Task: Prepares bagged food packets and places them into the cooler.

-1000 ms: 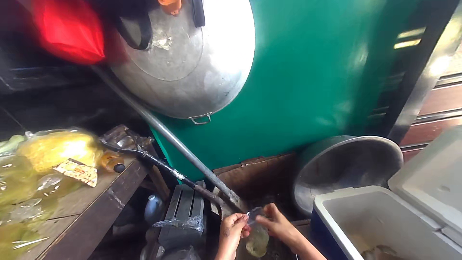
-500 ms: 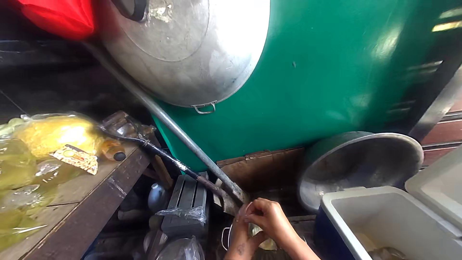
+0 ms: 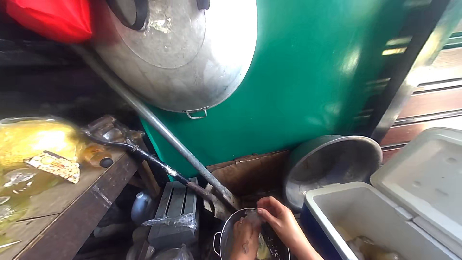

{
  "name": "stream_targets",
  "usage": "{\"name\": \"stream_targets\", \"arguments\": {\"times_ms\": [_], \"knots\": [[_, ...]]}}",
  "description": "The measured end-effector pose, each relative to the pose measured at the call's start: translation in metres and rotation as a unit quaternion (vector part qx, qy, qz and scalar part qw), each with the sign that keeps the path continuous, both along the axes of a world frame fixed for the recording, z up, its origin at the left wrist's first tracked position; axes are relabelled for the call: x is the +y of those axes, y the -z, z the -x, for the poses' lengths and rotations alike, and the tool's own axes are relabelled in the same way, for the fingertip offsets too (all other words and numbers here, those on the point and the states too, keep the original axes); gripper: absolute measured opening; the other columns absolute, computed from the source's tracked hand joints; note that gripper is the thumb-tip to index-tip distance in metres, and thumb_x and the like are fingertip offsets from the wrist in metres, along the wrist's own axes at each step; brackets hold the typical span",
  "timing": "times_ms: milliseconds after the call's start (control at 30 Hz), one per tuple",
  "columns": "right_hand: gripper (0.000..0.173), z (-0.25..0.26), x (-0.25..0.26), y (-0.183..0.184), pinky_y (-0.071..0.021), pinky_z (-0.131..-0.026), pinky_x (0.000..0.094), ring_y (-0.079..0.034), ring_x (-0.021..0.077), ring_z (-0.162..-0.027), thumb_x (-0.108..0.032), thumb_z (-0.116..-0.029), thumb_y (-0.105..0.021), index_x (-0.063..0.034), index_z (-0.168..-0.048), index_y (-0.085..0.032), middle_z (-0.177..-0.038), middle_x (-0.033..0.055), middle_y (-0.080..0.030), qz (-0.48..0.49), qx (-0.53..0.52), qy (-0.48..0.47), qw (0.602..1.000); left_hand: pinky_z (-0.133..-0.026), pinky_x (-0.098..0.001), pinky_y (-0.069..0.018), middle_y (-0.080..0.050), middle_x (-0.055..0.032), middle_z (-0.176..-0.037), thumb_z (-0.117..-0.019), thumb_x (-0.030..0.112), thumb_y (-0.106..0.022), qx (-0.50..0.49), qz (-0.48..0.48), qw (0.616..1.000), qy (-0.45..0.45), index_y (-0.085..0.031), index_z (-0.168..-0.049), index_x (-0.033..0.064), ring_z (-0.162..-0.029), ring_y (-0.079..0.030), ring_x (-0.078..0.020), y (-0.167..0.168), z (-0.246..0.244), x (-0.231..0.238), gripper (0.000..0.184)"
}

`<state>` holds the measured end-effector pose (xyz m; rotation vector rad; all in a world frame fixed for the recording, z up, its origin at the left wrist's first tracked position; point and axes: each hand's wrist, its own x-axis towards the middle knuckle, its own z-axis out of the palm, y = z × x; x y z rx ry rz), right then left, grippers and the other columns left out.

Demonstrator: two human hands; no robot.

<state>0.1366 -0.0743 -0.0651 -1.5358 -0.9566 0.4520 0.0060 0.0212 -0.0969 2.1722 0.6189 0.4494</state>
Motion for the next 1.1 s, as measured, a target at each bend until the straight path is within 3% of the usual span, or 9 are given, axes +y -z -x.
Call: {"name": "stream_targets", "arguments": {"times_ms": [200,400,533,633,733,800,900,1000,1100], "knots": [[0.044,0.064,-0.020,0.000,-0.0524,-0.076,0.0365,-0.068,0.0189,-0.088,-0.036,-0.1134,-0.032,-0.0052,-0.144,-0.041,-0.107,0.0127,-0.072,0.171,0.430,0.030,0.886,-0.122,-0.0604,-0.0166,-0.057,-0.0234,-0.142,-0.1105,0.034,-0.037,0.142,-0.035,0.989,-0.030,-0.063,-0.133,-0.0039,-0.143,-0.043,-0.0376,-0.016,0.006,-0.007,0.051],[0.040,0.072,0.020,-0.034,-0.0535,-0.069,0.0415,-0.064,0.0229,-0.082,-0.040,-0.1067,-0.036,-0.0063,-0.123,-0.050,-0.101,0.0138,-0.065,0.032,0.732,0.069,0.677,-0.119,-0.0674,-0.0076,-0.045,-0.0219,-0.154,-0.1042,0.029,-0.047,0.002,-0.019,0.984,-0.178,-0.062,-0.134,-0.0006,-0.150,-0.028,-0.0409,-0.016,0.025,-0.019,0.045],[0.036,0.080,0.024,-0.045,-0.0527,-0.065,0.0417,-0.061,0.0230,-0.079,-0.041,-0.1031,-0.046,-0.0085,-0.119,-0.047,-0.097,0.0133,-0.060,0.010,0.776,0.088,0.624,-0.115,-0.0652,-0.0256,-0.046,-0.0293,-0.147,-0.1030,0.025,-0.048,-0.116,0.146,0.950,-0.252,-0.043,-0.149,-0.0051,-0.139,-0.040,-0.0451,-0.013,0.039,-0.030,0.056],[0.027,0.085,0.023,-0.037,-0.0461,-0.047,0.0308,-0.051,0.0143,-0.053,-0.038,-0.1040,-0.045,-0.0127,-0.095,-0.048,-0.070,0.0037,-0.052,0.005,0.771,0.100,0.629,-0.093,-0.0420,-0.0502,-0.067,-0.0158,-0.099,-0.1085,0.017,-0.038,-0.264,0.318,0.863,-0.290,-0.055,-0.124,-0.0080,-0.097,-0.063,-0.0228,-0.009,0.033,-0.039,0.034],[0.014,0.091,0.015,-0.029,-0.0422,-0.041,0.0246,-0.049,0.0111,-0.048,-0.025,-0.1070,-0.044,-0.0129,-0.101,-0.048,-0.067,0.0032,-0.053,0.028,0.707,0.108,0.698,-0.076,-0.0315,-0.0537,-0.058,-0.0037,-0.075,-0.1129,0.021,-0.031,-0.304,0.438,0.775,-0.340,-0.054,-0.093,0.0029,-0.074,-0.061,-0.0140,-0.018,0.029,-0.047,0.036],[0.020,0.098,0.007,-0.025,-0.0428,-0.047,0.0255,-0.051,0.0106,-0.053,-0.005,-0.1058,-0.043,-0.0111,-0.125,-0.038,-0.076,0.0055,-0.057,0.043,0.576,0.081,0.812,-0.087,-0.0358,-0.0502,-0.062,-0.0088,-0.090,-0.1133,0.021,-0.030,-0.307,0.418,0.778,-0.356,-0.058,-0.112,-0.0032,-0.089,-0.061,-0.0173,-0.016,0.030,-0.050,0.037],[0.063,0.097,-0.011,-0.027,-0.0510,-0.074,0.0391,-0.063,0.0203,-0.086,-0.001,-0.0951,-0.062,-0.0076,-0.146,-0.026,-0.106,0.0136,-0.063,0.155,0.311,-0.022,0.937,-0.113,-0.0472,-0.0388,-0.064,-0.0214,-0.134,-0.1110,0.019,-0.026,-0.284,0.248,0.881,-0.285,-0.052,-0.139,-0.0113,-0.131,-0.055,-0.0299,0.007,0.036,-0.049,0.048],[0.059,0.082,-0.024,-0.056,-0.0539,-0.089,0.0501,-0.069,0.0311,-0.097,-0.013,-0.1026,-0.054,-0.0074,-0.153,-0.024,-0.108,0.0198,-0.067,0.286,0.017,-0.143,0.948,-0.114,-0.0594,-0.0351,-0.065,-0.0163,-0.137,-0.1091,0.029,-0.032,-0.225,-0.097,0.951,-0.189,-0.070,-0.128,0.0010,-0.134,-0.056,-0.0353,0.016,0.045,-0.041,0.051],[0.061,0.076,-0.028,-0.089,-0.0514,-0.095,0.0607,-0.067,0.0426,-0.110,-0.003,-0.1019,-0.050,-0.0086,-0.157,-0.023,-0.114,0.0240,-0.068,0.336,-0.206,-0.210,0.895,-0.113,-0.0546,-0.0406,-0.071,-0.0182,-0.124,-0.1064,0.025,-0.039,-0.248,-0.191,0.945,-0.092,-0.075,-0.115,-0.0031,-0.124,-0.064,-0.0342,0.004,0.049,-0.030,0.047]]}}
